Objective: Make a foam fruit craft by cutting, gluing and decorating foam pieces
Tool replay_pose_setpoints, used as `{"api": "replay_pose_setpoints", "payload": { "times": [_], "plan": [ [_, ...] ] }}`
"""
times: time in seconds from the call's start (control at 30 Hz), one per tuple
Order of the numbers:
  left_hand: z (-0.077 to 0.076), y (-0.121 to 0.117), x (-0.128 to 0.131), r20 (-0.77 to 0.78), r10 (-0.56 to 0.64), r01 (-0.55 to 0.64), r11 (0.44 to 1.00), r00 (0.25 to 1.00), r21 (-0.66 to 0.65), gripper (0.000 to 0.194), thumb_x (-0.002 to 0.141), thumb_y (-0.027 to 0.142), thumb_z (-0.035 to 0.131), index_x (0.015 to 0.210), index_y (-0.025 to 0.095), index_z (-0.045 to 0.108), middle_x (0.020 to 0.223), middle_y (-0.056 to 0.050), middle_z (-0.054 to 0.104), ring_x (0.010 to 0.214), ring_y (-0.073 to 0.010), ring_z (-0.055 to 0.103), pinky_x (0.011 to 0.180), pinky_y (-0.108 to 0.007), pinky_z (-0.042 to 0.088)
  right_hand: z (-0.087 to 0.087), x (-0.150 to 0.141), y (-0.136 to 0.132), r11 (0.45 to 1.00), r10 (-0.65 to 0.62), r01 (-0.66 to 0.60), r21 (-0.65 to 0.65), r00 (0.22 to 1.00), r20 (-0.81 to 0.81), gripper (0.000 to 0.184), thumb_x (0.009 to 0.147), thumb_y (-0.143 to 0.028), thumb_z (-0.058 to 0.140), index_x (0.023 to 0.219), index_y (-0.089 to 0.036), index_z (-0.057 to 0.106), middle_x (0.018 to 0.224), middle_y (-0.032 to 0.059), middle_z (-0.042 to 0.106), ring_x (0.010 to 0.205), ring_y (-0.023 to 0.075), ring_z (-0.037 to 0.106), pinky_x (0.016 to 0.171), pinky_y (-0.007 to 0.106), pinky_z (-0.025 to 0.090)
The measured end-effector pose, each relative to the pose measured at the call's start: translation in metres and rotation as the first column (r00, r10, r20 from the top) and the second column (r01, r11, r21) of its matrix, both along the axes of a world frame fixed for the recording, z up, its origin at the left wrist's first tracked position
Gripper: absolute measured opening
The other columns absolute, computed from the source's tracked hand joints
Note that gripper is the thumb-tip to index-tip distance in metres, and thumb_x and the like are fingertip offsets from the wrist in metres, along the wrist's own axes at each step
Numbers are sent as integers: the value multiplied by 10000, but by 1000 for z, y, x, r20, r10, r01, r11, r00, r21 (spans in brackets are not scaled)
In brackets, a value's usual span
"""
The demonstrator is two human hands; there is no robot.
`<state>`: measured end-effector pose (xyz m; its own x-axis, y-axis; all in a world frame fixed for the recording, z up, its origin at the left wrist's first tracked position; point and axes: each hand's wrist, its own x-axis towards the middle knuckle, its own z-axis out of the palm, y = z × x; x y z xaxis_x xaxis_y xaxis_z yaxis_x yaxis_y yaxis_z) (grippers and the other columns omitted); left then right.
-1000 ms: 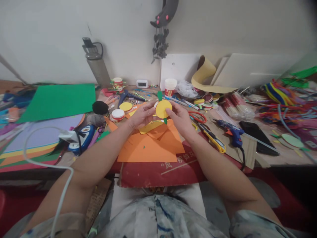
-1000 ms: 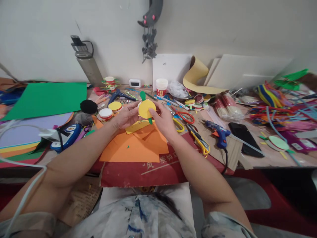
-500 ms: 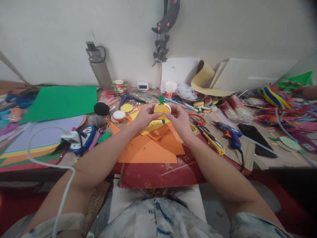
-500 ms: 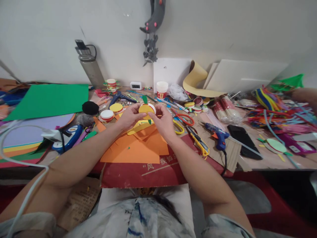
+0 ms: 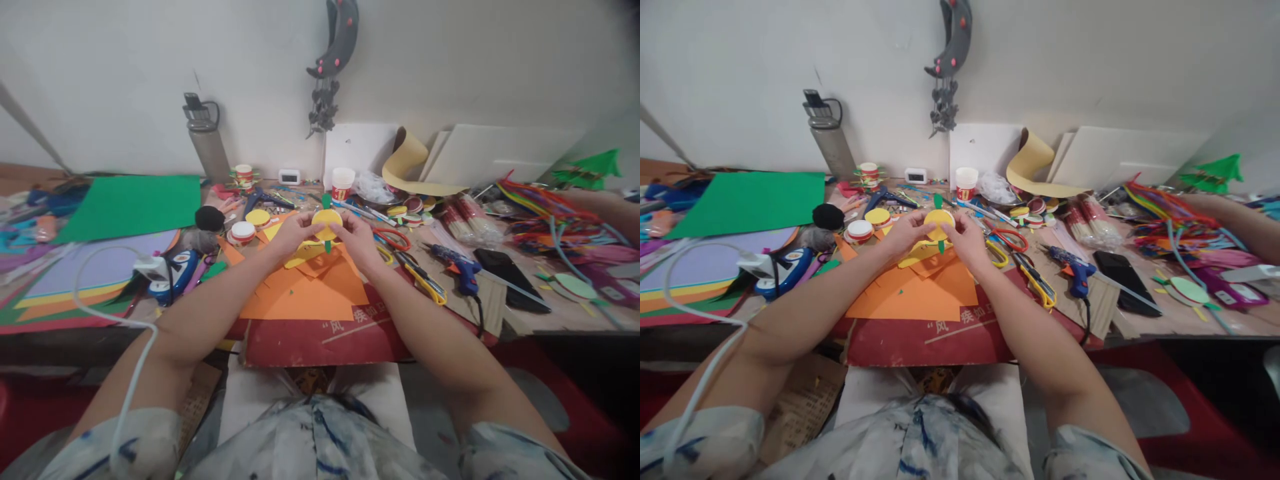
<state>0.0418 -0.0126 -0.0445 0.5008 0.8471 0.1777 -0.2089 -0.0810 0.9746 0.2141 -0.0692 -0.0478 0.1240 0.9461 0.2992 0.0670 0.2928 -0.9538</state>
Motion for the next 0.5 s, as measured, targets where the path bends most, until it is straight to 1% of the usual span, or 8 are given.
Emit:
{"api": "replay_pose_setpoints", "payload": {
  "times": [0.1, 0.17, 0.23, 0.27, 0.33, 0.37, 0.43, 0.5],
  "plan": [
    [1, 1, -2, 19, 42, -41, 998, 999, -36, 638, 696, 734, 835, 939, 151, 746, 927, -74, 766, 764, -146, 670, 689, -264, 521, -1, 2, 3, 996, 11, -22, -87, 992, -123, 407, 702, -527, 857, 862, -215, 650, 795, -30, 671, 677, 109, 596, 634, 251, 532],
    [1, 4, -4, 4, 114, -114, 993, 993, -12, 609, 775, 735, 766, 950, 153, 737, 905, -75, 757, 761, -143, 667, 679, -256, 497, -2, 3, 6, 987, -4, -28, -161, 981, -195, 368, 703, -468, 878, 835, -210, 652, 777, -30, 689, 620, 86, 584, 585, 218, 522],
    [2, 8, -7, -41, 228, -226, 973, 973, 48, 485, 838, 633, 757, 925, 159, 709, 835, -47, 719, 740, -128, 634, 660, -240, 456, -2, 4, 8, 973, -22, -36, -230, 969, -246, 332, 721, -408, 886, 819, -204, 643, 713, -35, 683, 551, 67, 555, 538, 194, 506],
    [3, 10, -8, -70, 305, -299, 951, 950, 77, 408, 855, 562, 764, 886, 165, 678, 773, -21, 678, 701, -116, 593, 642, -234, 427, -2, 5, 9, 967, -32, -36, -252, 964, -262, 323, 733, -389, 884, 810, -203, 632, 672, -39, 671, 525, 64, 543, 520, 187, 499],
    [7, 15, -10, -145, 456, -441, 888, 878, 129, 312, 873, 438, 760, 802, 181, 600, 653, 33, 559, 626, -101, 478, 609, -230, 363, -2, 6, 12, 962, -49, -30, -270, 959, -281, 320, 758, -373, 871, 788, -203, 602, 603, -47, 639, 493, 64, 529, 490, 176, 482],
    [10, 18, -11, -191, 508, -485, 860, 840, 157, 298, 877, 397, 751, 771, 188, 567, 617, 49, 506, 613, -102, 432, 603, -232, 341, -2, 6, 14, 962, -54, -27, -273, 957, -285, 323, 770, -369, 860, 775, -205, 583, 578, -50, 623, 483, 64, 524, 477, 172, 469],
    [18, 23, -14, -286, 555, -504, 831, 781, 234, 295, 875, 339, 739, 720, 195, 534, 585, 54, 457, 628, -112, 394, 607, -240, 315, -3, 7, 17, 960, -66, -20, -281, 953, -294, 324, 796, -356, 828, 754, -209, 543, 545, -57, 597, 463, 62, 510, 452, 162, 435],
    [28, 28, -15, -356, 559, -461, 826, 749, 325, 319, 852, 295, 752, 659, 192, 521, 570, 40, 458, 652, -122, 397, 609, -249, 291, -4, 10, 21, 958, -70, -17, -286, 954, -293, 302, 827, -338, 777, 747, -214, 514, 527, -64, 578, 444, 57, 488, 436, 156, 405]
  ]
}}
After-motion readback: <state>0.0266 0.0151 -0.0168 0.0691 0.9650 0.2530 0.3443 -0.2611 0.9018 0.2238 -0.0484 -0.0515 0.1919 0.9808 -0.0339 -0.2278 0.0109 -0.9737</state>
